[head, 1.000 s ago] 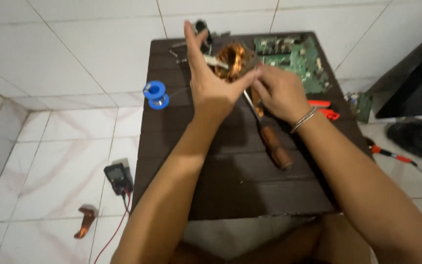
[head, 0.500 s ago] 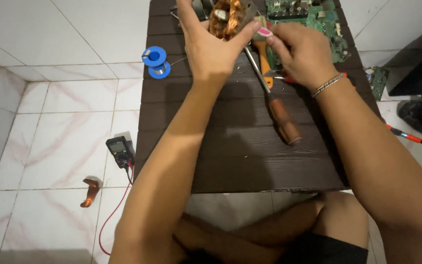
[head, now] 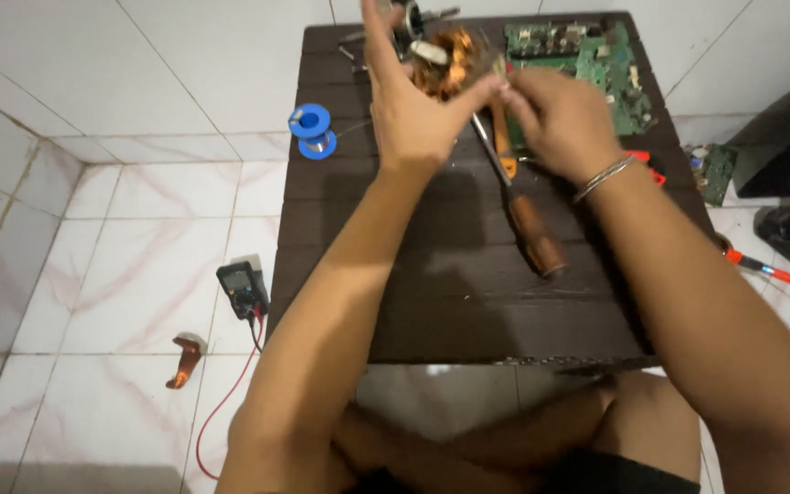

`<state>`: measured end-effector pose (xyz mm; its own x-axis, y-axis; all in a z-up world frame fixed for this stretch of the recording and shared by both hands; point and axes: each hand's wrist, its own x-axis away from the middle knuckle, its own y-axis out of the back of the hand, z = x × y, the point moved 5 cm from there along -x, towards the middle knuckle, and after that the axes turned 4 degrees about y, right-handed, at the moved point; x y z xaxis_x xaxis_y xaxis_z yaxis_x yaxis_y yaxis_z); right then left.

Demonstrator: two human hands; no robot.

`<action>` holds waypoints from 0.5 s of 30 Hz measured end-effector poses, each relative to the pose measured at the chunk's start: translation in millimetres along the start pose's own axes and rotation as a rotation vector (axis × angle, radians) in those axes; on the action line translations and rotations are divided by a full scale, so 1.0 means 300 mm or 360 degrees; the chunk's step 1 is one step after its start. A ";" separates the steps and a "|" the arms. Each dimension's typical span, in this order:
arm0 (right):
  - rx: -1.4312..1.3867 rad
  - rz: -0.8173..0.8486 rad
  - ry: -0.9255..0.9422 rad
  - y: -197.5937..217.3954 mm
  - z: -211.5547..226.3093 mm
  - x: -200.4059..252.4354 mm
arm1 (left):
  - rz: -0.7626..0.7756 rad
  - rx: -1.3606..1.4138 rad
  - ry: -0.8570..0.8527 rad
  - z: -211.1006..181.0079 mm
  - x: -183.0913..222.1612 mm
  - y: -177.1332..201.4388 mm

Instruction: Cleaning the surface of a motor coil using a toothbrush and inspecting the progress.

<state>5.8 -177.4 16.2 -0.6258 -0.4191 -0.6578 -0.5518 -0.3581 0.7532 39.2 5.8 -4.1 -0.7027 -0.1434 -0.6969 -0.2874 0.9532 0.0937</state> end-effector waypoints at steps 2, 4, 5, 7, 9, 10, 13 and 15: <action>0.0038 -0.0032 0.0034 0.005 -0.005 0.011 | 0.0005 -0.0025 0.0093 -0.008 -0.001 0.007; 0.0076 -0.0069 0.0070 0.002 0.005 0.014 | 0.0010 -0.0051 0.0179 -0.009 0.003 0.009; 0.0011 -0.0036 0.0044 -0.007 0.014 0.014 | 0.0056 -0.0093 0.0163 -0.013 0.009 0.003; -0.0051 -0.0009 0.0017 -0.008 0.008 0.005 | 0.0102 -0.0134 0.0140 -0.015 -0.004 -0.005; 0.0086 -0.0042 0.0127 0.011 -0.005 0.005 | 0.0013 -0.0229 0.0281 0.005 -0.017 0.002; 0.0084 -0.0038 0.0131 -0.001 -0.013 0.015 | 0.0008 -0.0229 0.0285 0.005 -0.015 0.010; 0.0172 -0.0025 0.0079 -0.016 -0.020 0.008 | 0.0038 -0.0274 0.0274 0.012 -0.026 0.016; 0.0090 0.0019 0.0070 -0.009 0.019 -0.001 | 0.0084 -0.0267 0.0117 0.022 -0.002 0.000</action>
<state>4.3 -171.5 14.4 -0.6086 -0.4596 -0.6469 -0.5755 -0.3056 0.7585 44.1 7.6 -8.4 -0.7636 -0.1190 -0.6346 -0.3489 0.9031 0.2504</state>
